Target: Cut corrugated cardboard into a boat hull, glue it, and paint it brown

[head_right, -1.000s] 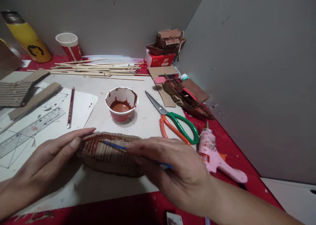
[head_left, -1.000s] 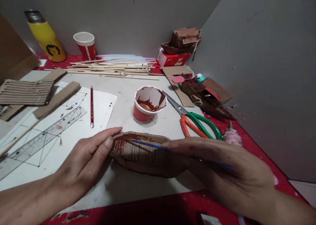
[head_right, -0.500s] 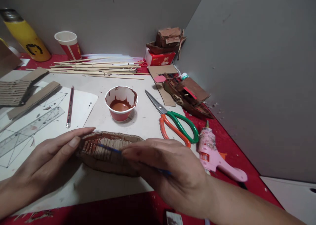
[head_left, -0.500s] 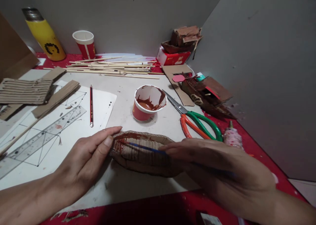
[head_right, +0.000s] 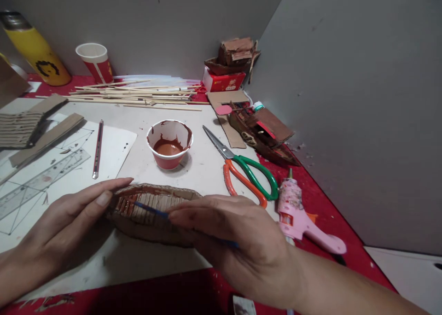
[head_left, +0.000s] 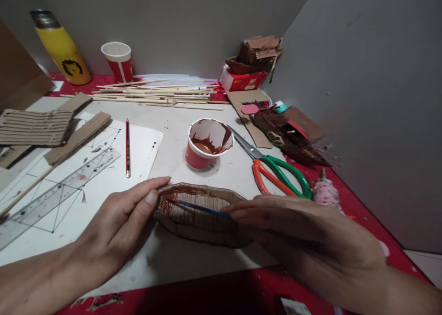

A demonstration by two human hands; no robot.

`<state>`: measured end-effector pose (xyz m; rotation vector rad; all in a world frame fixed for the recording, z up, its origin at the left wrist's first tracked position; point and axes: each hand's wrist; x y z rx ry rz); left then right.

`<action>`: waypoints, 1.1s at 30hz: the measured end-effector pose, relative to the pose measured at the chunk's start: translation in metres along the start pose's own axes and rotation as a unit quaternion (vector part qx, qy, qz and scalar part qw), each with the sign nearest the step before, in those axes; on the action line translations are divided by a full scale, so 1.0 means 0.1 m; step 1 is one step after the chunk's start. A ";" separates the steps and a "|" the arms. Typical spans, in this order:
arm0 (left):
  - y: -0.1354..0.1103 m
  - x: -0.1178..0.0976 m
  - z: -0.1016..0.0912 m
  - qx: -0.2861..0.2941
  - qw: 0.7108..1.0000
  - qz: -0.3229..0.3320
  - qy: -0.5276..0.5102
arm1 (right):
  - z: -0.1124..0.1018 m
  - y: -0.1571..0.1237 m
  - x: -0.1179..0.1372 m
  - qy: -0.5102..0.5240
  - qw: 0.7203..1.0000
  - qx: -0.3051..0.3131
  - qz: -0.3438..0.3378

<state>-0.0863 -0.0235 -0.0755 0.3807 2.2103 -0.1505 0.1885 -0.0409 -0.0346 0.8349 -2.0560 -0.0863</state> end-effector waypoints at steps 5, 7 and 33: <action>-0.01 0.03 0.00 0.004 1.000 0.001 0.006 | -0.04 -0.03 -0.02 0.019 1.000 -0.006 -0.021; -0.02 0.03 0.00 0.007 1.000 0.001 0.008 | -0.03 -0.04 -0.03 0.008 0.999 -0.030 -0.004; 0.04 0.00 0.00 -0.031 0.998 0.042 0.038 | -0.02 -0.01 -0.03 0.077 0.997 -0.007 0.014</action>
Point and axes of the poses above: each hand's wrist, its own y-axis towards the middle knuckle, its own z-axis out of the palm, x = y × z, and after that the axes turned 8 degrees about y, right-handed
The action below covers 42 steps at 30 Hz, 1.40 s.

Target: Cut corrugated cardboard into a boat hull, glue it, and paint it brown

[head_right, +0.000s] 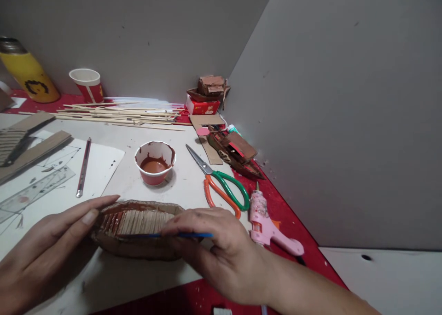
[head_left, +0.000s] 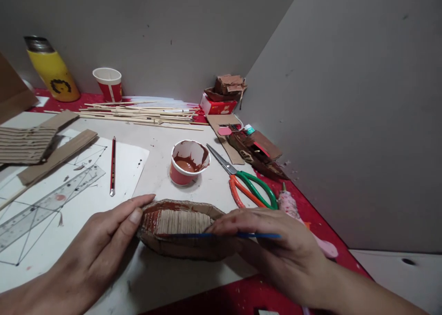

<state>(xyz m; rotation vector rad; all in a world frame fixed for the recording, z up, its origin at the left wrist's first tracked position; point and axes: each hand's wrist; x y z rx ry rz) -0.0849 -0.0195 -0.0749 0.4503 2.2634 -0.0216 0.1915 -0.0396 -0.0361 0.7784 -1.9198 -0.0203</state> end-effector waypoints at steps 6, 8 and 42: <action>-0.03 0.04 0.03 -0.008 1.000 0.010 -0.004 | 0.00 0.00 -0.04 -0.027 0.999 -0.042 -0.006; -0.03 0.05 0.03 -0.008 1.000 0.010 -0.006 | 0.00 -0.01 -0.03 -0.033 0.999 -0.032 -0.016; -0.02 -0.04 -0.04 0.059 0.996 -0.039 -0.053 | -0.06 -0.05 -0.02 -0.078 0.997 0.026 -0.006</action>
Point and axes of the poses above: each hand's wrist, its own y-axis towards the middle knuckle, its own z-axis out of the palm, x = y × z, and after that the axes turned 8 degrees about y, right-handed
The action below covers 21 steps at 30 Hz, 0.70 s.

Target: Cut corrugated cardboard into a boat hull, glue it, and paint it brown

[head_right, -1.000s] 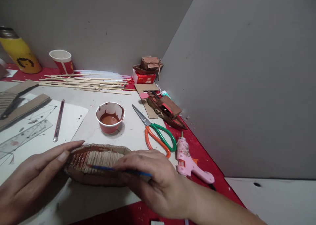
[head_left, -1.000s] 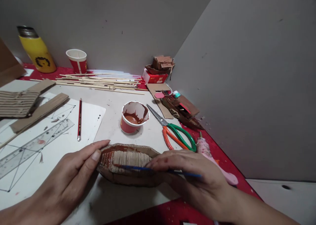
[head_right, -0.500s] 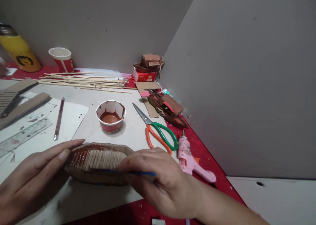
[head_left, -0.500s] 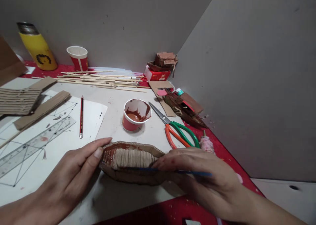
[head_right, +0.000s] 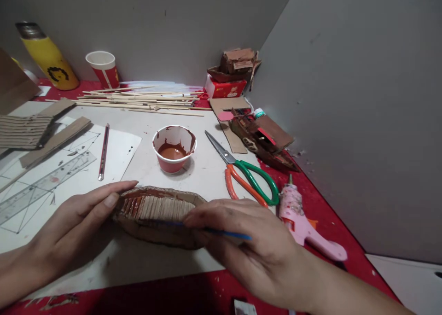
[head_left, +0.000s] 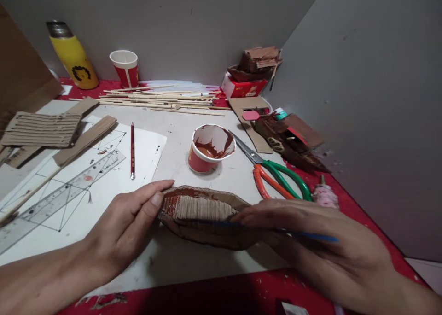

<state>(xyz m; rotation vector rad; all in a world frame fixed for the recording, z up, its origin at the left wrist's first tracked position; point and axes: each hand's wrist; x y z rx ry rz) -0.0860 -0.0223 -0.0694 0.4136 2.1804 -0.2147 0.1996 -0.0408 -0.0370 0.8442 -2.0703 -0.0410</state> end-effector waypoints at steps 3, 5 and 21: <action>0.00 0.00 0.00 0.000 1.000 0.005 0.002 | 0.04 -0.02 -0.04 0.000 0.999 -0.049 0.003; 0.00 0.00 0.00 0.000 1.000 0.004 0.003 | 0.05 -0.02 -0.05 0.001 0.998 -0.067 0.007; -0.02 0.05 0.02 -0.012 1.000 0.005 0.016 | 0.06 0.03 0.02 0.051 0.999 -0.001 0.002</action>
Point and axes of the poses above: each hand's wrist, its own y-axis towards the middle knuckle, its own z-axis out of the palm, x = y × z, and after that the axes turned 8 degrees about y, right-handed
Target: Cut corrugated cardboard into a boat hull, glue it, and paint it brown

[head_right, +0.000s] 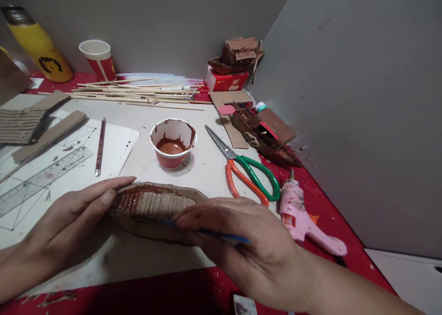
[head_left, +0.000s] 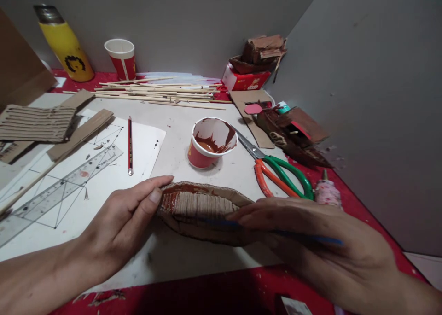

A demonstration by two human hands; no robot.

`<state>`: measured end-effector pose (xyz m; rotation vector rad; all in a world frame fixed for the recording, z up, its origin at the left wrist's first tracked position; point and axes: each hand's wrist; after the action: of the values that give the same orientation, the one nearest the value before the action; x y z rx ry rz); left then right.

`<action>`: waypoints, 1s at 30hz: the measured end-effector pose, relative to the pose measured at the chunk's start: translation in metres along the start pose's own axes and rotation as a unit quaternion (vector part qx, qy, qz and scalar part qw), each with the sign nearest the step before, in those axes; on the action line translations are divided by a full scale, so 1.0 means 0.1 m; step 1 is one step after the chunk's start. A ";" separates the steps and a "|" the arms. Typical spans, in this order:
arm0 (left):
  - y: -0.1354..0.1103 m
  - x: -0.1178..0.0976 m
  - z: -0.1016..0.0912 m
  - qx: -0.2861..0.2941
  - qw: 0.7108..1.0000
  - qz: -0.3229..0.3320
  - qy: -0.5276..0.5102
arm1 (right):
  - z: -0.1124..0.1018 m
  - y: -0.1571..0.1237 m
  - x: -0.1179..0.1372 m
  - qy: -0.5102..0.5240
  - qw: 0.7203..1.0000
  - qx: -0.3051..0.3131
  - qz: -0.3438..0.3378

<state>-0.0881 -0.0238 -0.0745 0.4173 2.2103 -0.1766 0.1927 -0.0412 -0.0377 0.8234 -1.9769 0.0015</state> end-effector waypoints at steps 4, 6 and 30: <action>0.00 0.00 0.00 -0.001 1.000 0.001 0.006 | 0.02 -0.02 -0.02 -0.010 0.999 -0.035 0.023; 0.01 0.01 0.01 0.000 1.000 0.001 0.006 | 0.03 -0.04 -0.04 -0.026 0.997 -0.065 0.040; 0.01 0.05 0.02 -0.001 1.000 0.005 0.010 | 0.03 -0.02 0.03 -0.034 0.998 -0.053 0.028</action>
<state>-0.0891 -0.0225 -0.0792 0.4297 2.2278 -0.1657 0.1907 -0.0456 -0.0377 0.7084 -2.0457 -0.0986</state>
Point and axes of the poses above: each hand's wrist, its own y-axis towards the middle knuckle, its own z-axis out of the palm, x = y × z, and after that the axes turned 8 degrees about y, right-handed
